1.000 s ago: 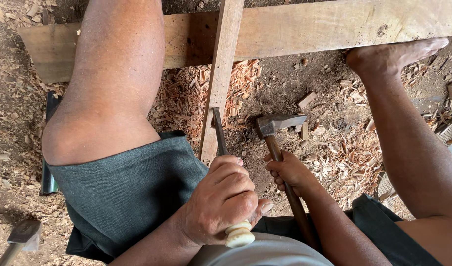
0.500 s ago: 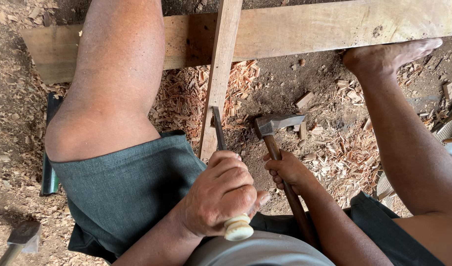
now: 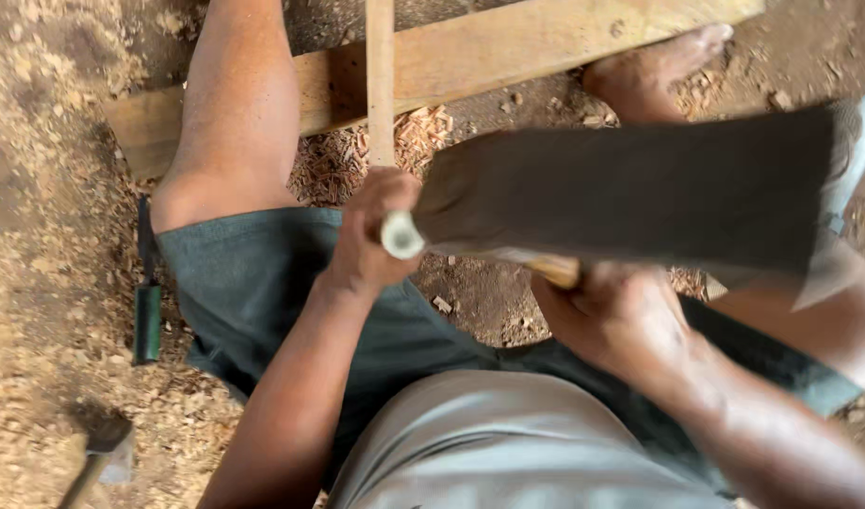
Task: The person carves a mortise into a wooden beam using a hammer and a chisel while sitting on the ground.
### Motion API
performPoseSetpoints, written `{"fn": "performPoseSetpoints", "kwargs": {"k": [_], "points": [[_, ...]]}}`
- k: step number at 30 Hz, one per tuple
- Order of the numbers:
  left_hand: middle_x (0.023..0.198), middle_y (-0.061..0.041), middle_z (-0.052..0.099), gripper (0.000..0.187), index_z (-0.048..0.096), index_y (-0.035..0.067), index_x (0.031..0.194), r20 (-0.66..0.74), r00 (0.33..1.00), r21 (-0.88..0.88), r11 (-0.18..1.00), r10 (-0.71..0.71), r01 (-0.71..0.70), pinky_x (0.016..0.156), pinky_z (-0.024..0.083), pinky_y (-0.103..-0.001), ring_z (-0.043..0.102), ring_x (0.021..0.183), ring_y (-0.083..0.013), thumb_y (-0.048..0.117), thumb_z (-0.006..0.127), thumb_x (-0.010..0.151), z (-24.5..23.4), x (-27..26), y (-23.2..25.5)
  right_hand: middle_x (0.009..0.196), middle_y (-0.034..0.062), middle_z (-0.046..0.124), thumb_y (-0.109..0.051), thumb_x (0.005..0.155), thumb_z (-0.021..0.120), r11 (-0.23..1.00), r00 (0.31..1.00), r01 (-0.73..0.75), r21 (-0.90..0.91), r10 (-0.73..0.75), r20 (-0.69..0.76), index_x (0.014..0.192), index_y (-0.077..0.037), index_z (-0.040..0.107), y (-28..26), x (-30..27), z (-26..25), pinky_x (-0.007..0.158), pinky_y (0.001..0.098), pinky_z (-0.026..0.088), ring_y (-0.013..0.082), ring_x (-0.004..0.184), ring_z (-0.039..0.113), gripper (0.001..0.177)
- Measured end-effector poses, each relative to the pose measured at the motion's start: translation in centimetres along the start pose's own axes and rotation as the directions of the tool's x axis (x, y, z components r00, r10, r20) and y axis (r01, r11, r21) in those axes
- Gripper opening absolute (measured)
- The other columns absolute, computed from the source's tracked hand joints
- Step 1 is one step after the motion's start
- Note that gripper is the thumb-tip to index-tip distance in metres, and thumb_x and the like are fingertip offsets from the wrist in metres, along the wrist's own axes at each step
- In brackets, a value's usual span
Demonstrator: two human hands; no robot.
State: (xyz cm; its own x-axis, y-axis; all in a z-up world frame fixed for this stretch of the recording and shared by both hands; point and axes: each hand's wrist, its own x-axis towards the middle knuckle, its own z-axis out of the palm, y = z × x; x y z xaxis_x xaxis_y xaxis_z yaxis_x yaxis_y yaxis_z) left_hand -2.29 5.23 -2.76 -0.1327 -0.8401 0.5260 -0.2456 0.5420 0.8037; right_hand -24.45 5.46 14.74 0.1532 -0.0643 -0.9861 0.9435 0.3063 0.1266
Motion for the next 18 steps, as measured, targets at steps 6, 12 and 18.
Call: {"fn": "performPoseSetpoints", "kwargs": {"k": [6,12,18], "points": [[0.117,-0.015,0.069,0.038,0.063,0.003,0.121,0.014,1.000,0.275,0.962,-0.002,-0.001,0.095,0.056,-0.048,0.069,0.110,-0.0372,0.011,0.077,0.087,0.3,-1.4,-3.6,0.066,0.0132,0.066,-0.019,0.100,0.063,-0.978,0.157,0.142,0.151,0.173,0.972,0.100,-0.010,0.060,0.0,0.6,-1.1,0.043,0.0508,0.049,0.0344,0.051,0.063,0.009],[0.119,-0.015,0.068,0.031,0.067,0.005,0.122,0.184,0.970,0.644,0.726,0.157,-0.239,0.096,0.055,-0.050,0.066,0.110,-0.0376,0.016,0.077,0.095,-1.0,-0.5,-7.0,0.062,0.0086,0.062,-0.016,0.099,0.064,-0.875,0.009,0.434,0.212,0.240,0.971,0.105,-0.004,0.055,-0.6,2.1,-2.4,0.036,0.0414,0.045,0.0248,0.046,0.061,0.016],[0.112,-0.017,0.071,0.019,0.069,0.002,0.113,0.133,0.988,0.397,0.909,0.076,-0.124,0.092,0.054,-0.050,0.069,0.105,-0.0380,0.009,0.076,0.097,-1.9,1.4,-6.3,0.052,0.0049,0.055,-0.010,0.107,0.056,-0.978,0.185,0.110,0.176,0.194,0.963,0.100,-0.008,0.057,0.4,2.5,0.0,0.026,0.0405,0.033,0.0214,0.033,0.050,0.007]]}}
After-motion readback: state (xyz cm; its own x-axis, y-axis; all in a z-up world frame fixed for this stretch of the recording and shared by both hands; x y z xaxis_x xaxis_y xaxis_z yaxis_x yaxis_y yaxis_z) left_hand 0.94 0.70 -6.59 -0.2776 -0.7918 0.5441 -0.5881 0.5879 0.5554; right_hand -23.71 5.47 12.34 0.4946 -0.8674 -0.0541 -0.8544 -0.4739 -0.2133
